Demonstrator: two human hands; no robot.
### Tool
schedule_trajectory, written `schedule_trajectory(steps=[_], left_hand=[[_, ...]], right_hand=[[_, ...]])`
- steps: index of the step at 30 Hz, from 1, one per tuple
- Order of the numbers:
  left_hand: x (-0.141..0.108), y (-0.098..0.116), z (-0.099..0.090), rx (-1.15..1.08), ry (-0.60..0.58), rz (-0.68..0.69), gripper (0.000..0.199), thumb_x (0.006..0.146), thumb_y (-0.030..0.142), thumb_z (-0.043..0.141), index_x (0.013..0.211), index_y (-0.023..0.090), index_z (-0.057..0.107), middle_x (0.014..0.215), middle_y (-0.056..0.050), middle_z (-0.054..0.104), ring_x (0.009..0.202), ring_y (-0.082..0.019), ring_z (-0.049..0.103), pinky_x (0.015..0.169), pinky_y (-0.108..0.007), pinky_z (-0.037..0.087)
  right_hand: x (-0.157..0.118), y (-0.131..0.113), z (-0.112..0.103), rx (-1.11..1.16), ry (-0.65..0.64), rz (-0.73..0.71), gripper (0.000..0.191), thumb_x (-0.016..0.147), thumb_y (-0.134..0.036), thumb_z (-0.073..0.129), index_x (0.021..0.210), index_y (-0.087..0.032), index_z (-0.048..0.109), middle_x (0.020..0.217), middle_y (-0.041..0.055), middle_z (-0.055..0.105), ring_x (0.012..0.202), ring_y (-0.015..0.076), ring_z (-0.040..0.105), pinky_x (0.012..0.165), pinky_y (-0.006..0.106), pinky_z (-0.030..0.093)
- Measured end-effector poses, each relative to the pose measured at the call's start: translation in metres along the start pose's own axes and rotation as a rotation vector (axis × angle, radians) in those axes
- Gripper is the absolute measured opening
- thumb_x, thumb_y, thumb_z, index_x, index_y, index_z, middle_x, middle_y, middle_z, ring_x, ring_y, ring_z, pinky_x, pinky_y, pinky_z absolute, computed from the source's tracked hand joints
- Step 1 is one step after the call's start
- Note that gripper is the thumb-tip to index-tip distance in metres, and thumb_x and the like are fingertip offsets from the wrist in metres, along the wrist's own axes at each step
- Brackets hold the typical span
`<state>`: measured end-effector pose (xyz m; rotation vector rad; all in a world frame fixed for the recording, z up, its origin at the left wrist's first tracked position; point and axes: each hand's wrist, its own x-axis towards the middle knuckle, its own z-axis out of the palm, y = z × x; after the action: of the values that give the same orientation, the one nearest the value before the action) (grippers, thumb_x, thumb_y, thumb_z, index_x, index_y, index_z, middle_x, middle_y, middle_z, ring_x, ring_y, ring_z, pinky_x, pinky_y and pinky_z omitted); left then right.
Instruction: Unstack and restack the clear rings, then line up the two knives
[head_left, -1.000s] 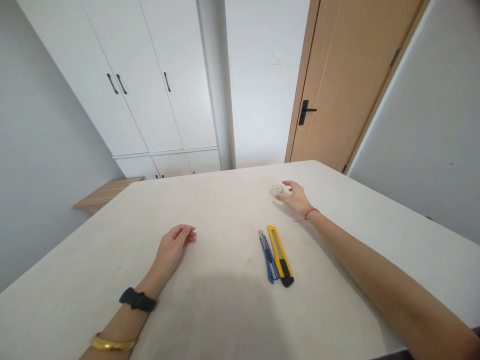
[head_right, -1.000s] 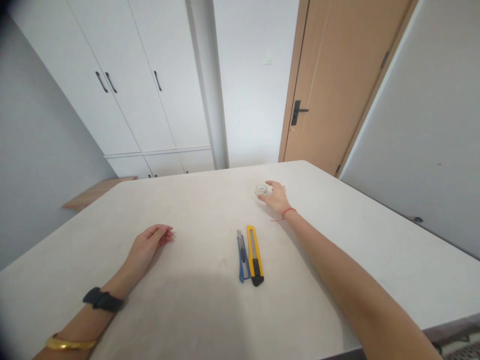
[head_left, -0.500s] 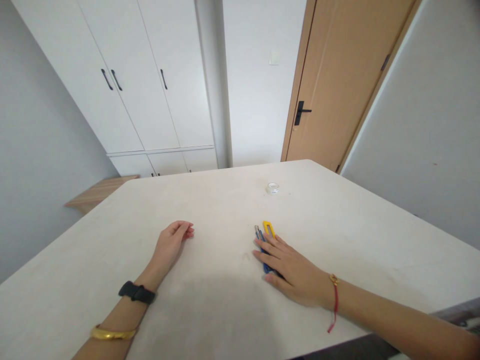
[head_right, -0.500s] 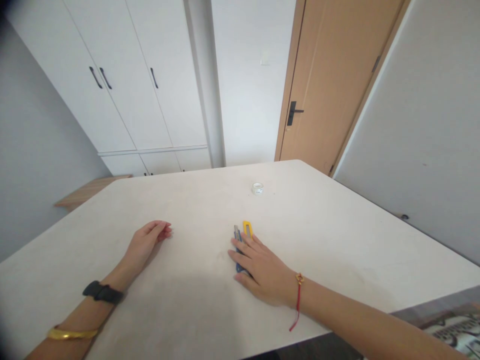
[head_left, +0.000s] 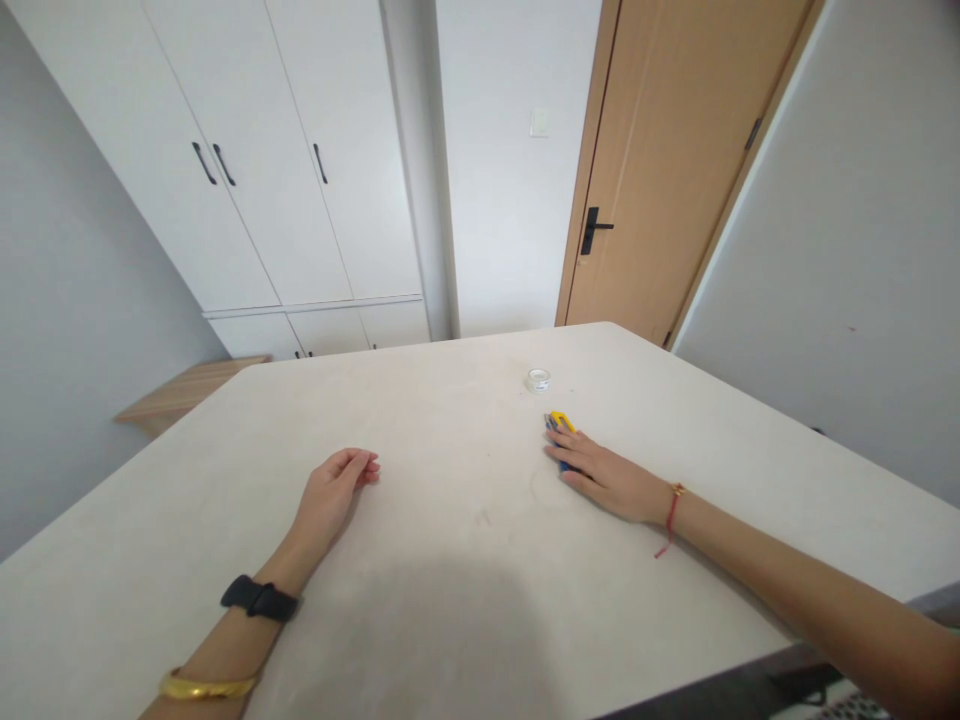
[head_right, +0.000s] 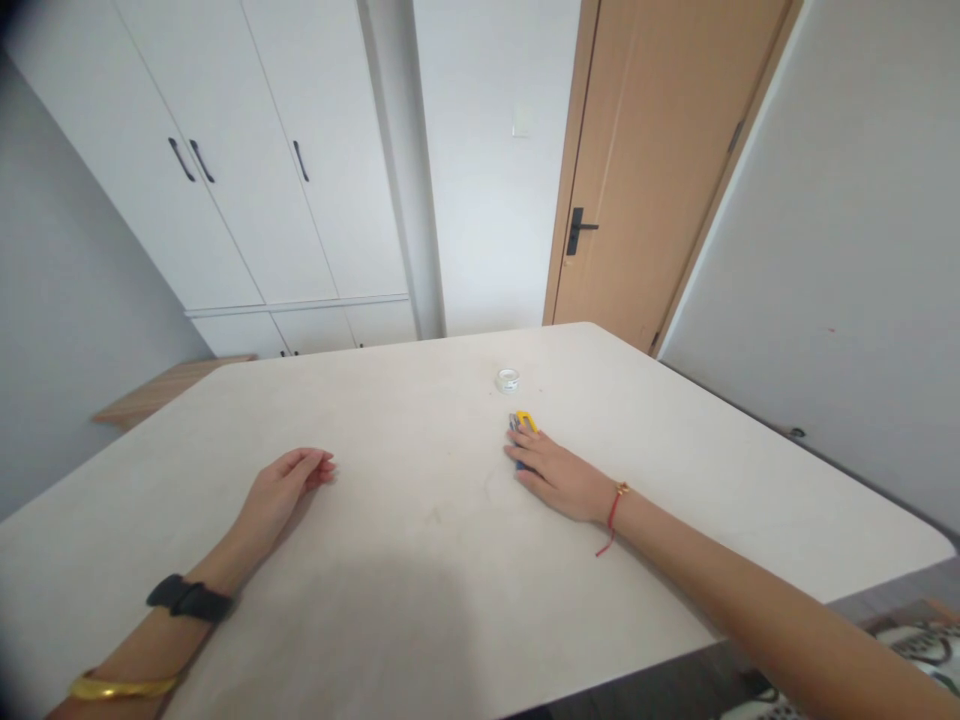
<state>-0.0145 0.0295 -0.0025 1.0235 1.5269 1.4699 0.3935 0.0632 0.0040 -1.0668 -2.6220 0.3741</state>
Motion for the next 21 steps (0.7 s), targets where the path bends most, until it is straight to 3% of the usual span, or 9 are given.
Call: schedule_trajectory(steps=[6,16,21], left_hand=[[0.003,-0.004,-0.002,0.034,0.006,-0.002,0.045,0.053,0.056,0.074,0.072,0.015,0.067,0.069,-0.005,0.069,0.063,-0.017,0.063,0.068,-0.032,0.052],[0.000,-0.001,-0.001,0.041,0.020,-0.016,0.045,0.052,0.055,0.074,0.071,0.015,0.067,0.068,-0.005,0.069,0.064,-0.017,0.062,0.070,-0.031,0.052],[0.002,-0.004,-0.002,0.043,0.001,-0.006,0.044,0.055,0.055,0.073,0.073,0.015,0.067,0.069,-0.005,0.069,0.065,-0.017,0.063,0.070,-0.032,0.052]], right_hand=[[0.022,0.024,-0.004,0.048,0.015,-0.023,0.051,0.097,-0.044,0.037,0.138,-0.016,0.050,0.151,0.0137,0.038,0.142,0.0282,0.030,0.119,0.052,0.019],[0.030,0.033,-0.002,0.025,0.015,-0.029,0.054,0.098,-0.047,0.034,0.139,-0.016,0.050,0.152,0.0133,0.036,0.143,0.0276,0.027,0.119,0.051,0.018],[0.029,0.031,-0.002,0.040,0.026,0.004,0.065,0.096,-0.050,0.034,0.149,-0.013,0.031,0.155,0.0149,0.028,0.145,0.0277,0.021,0.120,0.050,0.016]])
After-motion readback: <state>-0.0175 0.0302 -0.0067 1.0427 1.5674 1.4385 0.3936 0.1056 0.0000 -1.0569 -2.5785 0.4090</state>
